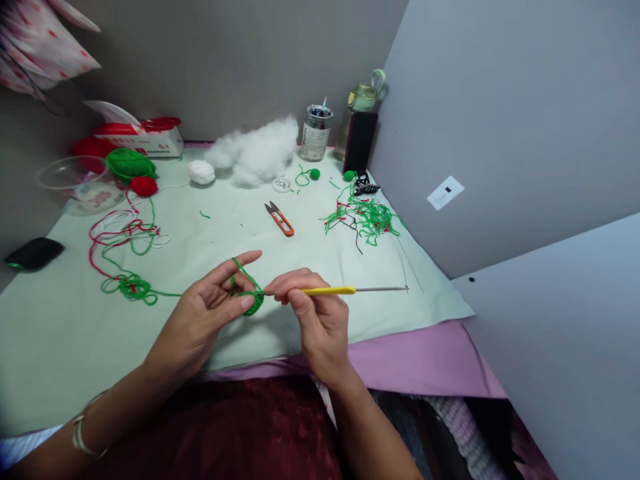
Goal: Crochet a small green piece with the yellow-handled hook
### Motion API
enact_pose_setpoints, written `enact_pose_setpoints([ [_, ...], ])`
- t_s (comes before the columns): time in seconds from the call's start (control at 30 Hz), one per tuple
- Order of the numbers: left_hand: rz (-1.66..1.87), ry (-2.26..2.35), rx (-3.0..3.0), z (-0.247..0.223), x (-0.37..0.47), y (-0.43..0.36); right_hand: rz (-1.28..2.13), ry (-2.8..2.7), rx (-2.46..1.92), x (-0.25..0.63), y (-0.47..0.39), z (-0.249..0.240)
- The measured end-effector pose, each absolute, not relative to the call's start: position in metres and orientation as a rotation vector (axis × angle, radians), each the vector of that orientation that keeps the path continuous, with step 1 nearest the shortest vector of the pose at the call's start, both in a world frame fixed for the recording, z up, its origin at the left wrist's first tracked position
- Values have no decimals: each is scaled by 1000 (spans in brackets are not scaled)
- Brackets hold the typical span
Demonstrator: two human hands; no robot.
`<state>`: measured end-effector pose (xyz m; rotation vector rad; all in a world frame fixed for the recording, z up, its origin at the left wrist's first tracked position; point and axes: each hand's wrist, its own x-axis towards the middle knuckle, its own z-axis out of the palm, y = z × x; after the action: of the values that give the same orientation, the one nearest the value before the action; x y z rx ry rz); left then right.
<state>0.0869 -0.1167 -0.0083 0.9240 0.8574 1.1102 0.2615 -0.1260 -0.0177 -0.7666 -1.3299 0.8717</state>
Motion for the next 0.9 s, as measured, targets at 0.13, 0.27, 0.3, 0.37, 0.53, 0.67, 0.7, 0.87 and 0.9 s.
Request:
enact_pose_setpoints([
  [0.13, 1135, 913, 989, -9, 87, -117, 710, -1508, -800, 265, -131, -13],
  [0.27, 1152, 978, 1003, -4, 89, -118, 616, -1639, -790, 268, -132, -13],
  [0.3, 1159, 992, 1004, -3, 89, -118, 600, -1659, -789, 269, -132, -13],
  [0.37, 1166, 1018, 1013, 0, 89, -117, 575, -1683, -789, 268, -130, -14],
  [0.53, 1150, 1016, 982, -1, 88, -114, 470, -1651, -790, 260, -127, -18],
  [0.67, 1138, 948, 887, -5, 92, -115, 209, -1699, -841, 254, -129, -26],
  [0.7, 1133, 925, 861, -6, 93, -116, 118, -1727, -862, 253, -130, -28],
  [0.87, 989, 777, 624, -2, 92, -117, -30, -1760, -906, 251, -133, -31],
  [0.9, 960, 764, 579, 0, 91, -116, 71, -1712, -907, 251, -133, -29],
])
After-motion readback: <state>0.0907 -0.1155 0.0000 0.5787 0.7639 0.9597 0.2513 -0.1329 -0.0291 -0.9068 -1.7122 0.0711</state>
